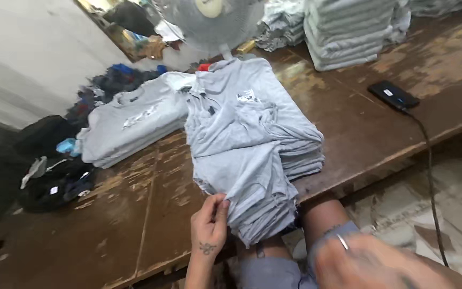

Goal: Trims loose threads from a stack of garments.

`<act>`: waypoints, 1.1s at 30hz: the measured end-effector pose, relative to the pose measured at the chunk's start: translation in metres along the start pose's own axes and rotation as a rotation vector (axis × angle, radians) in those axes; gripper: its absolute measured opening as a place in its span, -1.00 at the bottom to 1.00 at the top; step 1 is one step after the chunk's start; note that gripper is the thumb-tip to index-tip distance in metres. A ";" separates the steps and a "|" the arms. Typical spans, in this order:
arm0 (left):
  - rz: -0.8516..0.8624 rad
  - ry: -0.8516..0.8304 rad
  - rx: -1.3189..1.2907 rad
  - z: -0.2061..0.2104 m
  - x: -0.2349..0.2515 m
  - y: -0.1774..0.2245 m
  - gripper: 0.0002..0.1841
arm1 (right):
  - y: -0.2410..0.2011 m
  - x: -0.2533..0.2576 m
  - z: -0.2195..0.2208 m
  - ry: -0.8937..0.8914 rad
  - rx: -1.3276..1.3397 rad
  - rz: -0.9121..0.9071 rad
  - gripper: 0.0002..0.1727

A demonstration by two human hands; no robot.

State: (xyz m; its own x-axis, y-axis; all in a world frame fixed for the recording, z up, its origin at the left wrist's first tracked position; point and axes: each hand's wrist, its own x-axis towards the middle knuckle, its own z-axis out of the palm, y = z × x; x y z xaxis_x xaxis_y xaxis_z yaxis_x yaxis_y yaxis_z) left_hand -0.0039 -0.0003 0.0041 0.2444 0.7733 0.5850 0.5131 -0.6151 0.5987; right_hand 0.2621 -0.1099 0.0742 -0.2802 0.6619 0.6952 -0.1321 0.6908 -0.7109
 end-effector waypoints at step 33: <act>-0.438 -0.254 -0.660 0.073 0.021 0.018 -0.65 | 0.139 -0.025 -0.015 0.149 -0.817 0.134 -0.69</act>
State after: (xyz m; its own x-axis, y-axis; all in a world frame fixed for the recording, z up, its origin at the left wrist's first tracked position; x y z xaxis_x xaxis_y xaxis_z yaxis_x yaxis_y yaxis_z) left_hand 0.0704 0.0162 -0.0124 0.3540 0.9261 0.1309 0.0361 -0.1533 0.9875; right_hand 0.2648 -0.0263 -0.0405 -0.1085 0.7455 0.6576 0.6392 0.5590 -0.5282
